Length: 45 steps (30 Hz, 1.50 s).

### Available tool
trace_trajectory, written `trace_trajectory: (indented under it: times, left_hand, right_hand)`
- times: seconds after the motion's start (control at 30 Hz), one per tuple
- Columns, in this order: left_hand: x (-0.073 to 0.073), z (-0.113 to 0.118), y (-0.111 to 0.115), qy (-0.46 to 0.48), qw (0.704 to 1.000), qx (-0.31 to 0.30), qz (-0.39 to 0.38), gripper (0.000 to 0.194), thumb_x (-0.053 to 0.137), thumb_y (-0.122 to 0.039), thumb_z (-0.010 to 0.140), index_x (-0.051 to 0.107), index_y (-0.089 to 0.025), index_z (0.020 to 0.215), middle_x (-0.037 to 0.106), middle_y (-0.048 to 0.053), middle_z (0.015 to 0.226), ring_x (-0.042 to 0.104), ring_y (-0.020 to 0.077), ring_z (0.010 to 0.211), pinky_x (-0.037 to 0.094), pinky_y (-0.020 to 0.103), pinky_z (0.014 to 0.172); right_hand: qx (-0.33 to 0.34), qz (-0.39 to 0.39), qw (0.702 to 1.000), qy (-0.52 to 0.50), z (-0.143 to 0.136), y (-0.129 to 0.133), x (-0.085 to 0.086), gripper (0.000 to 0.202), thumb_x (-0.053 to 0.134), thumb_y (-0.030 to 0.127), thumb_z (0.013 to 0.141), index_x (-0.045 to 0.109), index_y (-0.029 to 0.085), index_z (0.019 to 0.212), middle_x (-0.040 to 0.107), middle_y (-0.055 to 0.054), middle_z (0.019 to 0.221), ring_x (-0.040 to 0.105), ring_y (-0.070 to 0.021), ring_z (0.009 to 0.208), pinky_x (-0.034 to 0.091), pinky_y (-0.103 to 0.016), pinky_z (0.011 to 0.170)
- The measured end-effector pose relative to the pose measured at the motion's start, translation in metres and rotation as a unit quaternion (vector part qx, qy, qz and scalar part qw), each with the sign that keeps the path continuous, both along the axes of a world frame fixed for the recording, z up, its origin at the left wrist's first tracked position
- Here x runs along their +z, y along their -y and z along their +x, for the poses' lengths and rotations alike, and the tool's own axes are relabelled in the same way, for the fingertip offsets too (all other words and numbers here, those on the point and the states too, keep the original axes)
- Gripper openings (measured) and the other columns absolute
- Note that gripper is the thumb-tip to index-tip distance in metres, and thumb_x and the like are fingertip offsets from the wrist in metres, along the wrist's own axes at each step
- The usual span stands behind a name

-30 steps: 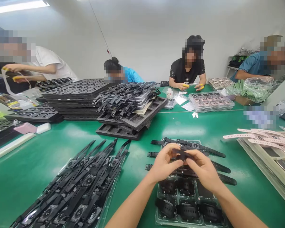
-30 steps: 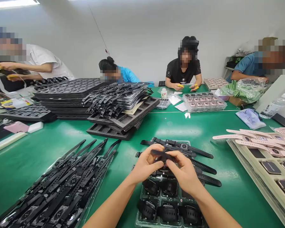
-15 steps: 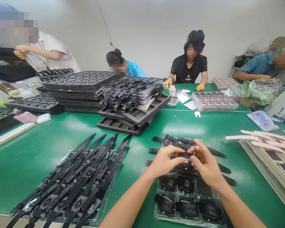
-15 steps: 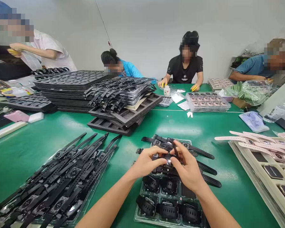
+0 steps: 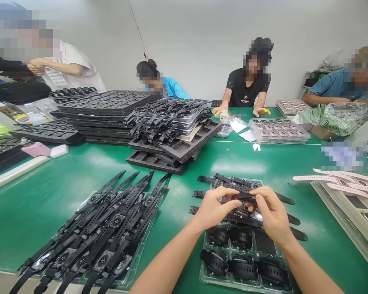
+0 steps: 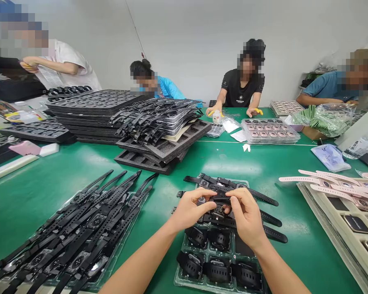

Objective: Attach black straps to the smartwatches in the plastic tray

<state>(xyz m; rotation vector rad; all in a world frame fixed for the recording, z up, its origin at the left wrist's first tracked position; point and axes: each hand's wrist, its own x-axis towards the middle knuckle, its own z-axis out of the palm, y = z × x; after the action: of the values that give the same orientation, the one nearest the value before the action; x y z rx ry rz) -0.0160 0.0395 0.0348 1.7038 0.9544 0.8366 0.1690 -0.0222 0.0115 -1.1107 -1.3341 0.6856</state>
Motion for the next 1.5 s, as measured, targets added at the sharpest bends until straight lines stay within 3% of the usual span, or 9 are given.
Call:
trace_trajectory:
  times: [0.23, 0.43, 0.63, 0.83, 0.97, 1.13, 1.2, 1.37, 1.5]
  left_hand:
    - [0.000, 0.000, 0.001, -0.014, 0.999, -0.015, 0.025, 0.024, 0.072, -0.032, 0.084, 0.075, -0.020, 0.105, 0.070, 0.003, 0.087, 0.063, 0.0180, 0.081, 0.049, 0.028, 0.076]
    - [0.002, -0.001, -0.001, -0.042, 0.998, -0.032, 0.021, 0.024, 0.070, -0.031, 0.085, 0.074, -0.020, 0.105, 0.069, 0.003, 0.085, 0.060, 0.0173, 0.077, 0.048, 0.027, 0.071]
    - [-0.001, 0.000, -0.003, 0.006, 0.999, -0.051, -0.009, 0.035, 0.075, -0.022, 0.077, 0.072, -0.019, 0.112, 0.070, 0.003, 0.088, 0.059, 0.0158, 0.074, 0.050, 0.026, 0.070]
    - [-0.001, -0.004, -0.003, -0.049, 0.995, -0.065, 0.050, 0.023, 0.075, -0.026, 0.079, 0.079, -0.023, 0.102, 0.076, 0.004, 0.085, 0.066, 0.0195, 0.077, 0.053, 0.029, 0.077]
    - [0.000, -0.001, -0.005, -0.057, 0.996, -0.063, 0.037, 0.025, 0.074, -0.024, 0.078, 0.079, -0.022, 0.102, 0.077, 0.004, 0.084, 0.067, 0.0195, 0.077, 0.055, 0.029, 0.077]
    - [-0.004, 0.001, -0.013, -0.017, 0.997, -0.036, -0.071, 0.037, 0.074, -0.035, 0.075, 0.076, -0.017, 0.107, 0.079, 0.007, 0.098, 0.073, 0.0247, 0.089, 0.059, 0.033, 0.081]
    - [-0.011, -0.001, -0.020, -0.056, 0.998, -0.005, -0.038, 0.039, 0.074, -0.045, 0.074, 0.078, -0.018, 0.102, 0.080, 0.006, 0.088, 0.073, 0.0262, 0.081, 0.060, 0.034, 0.076]
    - [-0.020, -0.001, -0.027, -0.066, 0.996, 0.062, 0.028, 0.044, 0.074, -0.059, 0.070, 0.081, -0.025, 0.097, 0.081, 0.005, 0.097, 0.075, 0.0303, 0.091, 0.062, 0.031, 0.073]
    - [-0.012, -0.001, -0.027, -0.089, 0.994, 0.017, 0.054, 0.040, 0.077, -0.060, 0.066, 0.083, -0.029, 0.089, 0.081, 0.002, 0.097, 0.076, 0.0304, 0.089, 0.064, 0.030, 0.071]
  right_hand:
    - [-0.017, -0.014, 0.999, 0.028, 0.001, 0.000, -0.001, 0.020, 0.043, 0.034, 0.104, 0.061, 0.025, 0.100, 0.052, -0.003, 0.094, 0.061, -0.0169, 0.066, 0.054, -0.035, 0.065]
    - [0.043, -0.025, 0.988, 0.145, 0.005, -0.005, 0.001, 0.022, 0.048, 0.033, 0.103, 0.070, 0.026, 0.101, 0.056, -0.005, 0.094, 0.061, -0.0203, 0.075, 0.053, -0.037, 0.068]
    - [0.032, -0.049, 0.995, 0.083, 0.006, -0.007, 0.000, 0.023, 0.054, 0.040, 0.101, 0.073, 0.026, 0.101, 0.061, -0.006, 0.100, 0.062, -0.0170, 0.066, 0.055, -0.036, 0.067]
    - [0.068, -0.064, 0.988, 0.126, 0.012, -0.009, 0.004, 0.027, 0.055, 0.041, 0.100, 0.075, 0.025, 0.094, 0.065, -0.008, 0.090, 0.064, -0.0218, 0.072, 0.054, -0.035, 0.064]
    - [0.042, -0.051, 0.991, 0.112, 0.009, -0.011, 0.006, 0.024, 0.056, 0.038, 0.099, 0.076, 0.025, 0.096, 0.068, -0.008, 0.094, 0.064, -0.0205, 0.071, 0.055, -0.034, 0.063]
    - [0.002, 0.002, 0.998, 0.061, 0.000, -0.014, 0.015, 0.026, 0.058, 0.039, 0.097, 0.077, 0.024, 0.091, 0.073, -0.007, 0.092, 0.068, -0.0211, 0.082, 0.058, -0.034, 0.075]
    - [-0.018, 0.008, 0.996, 0.086, 0.001, -0.019, 0.018, 0.024, 0.060, 0.036, 0.096, 0.079, 0.024, 0.090, 0.075, -0.006, 0.090, 0.070, -0.0201, 0.082, 0.059, -0.033, 0.079]
    - [-0.029, 0.007, 0.992, 0.123, 0.005, -0.023, 0.020, 0.018, 0.065, 0.028, 0.092, 0.082, 0.024, 0.088, 0.075, -0.004, 0.084, 0.071, -0.0183, 0.082, 0.057, -0.027, 0.080]
    - [-0.039, 0.008, 0.992, 0.118, 0.005, -0.023, 0.019, 0.014, 0.069, 0.027, 0.091, 0.083, 0.028, 0.091, 0.078, -0.002, 0.090, 0.072, -0.0189, 0.089, 0.057, -0.027, 0.086]
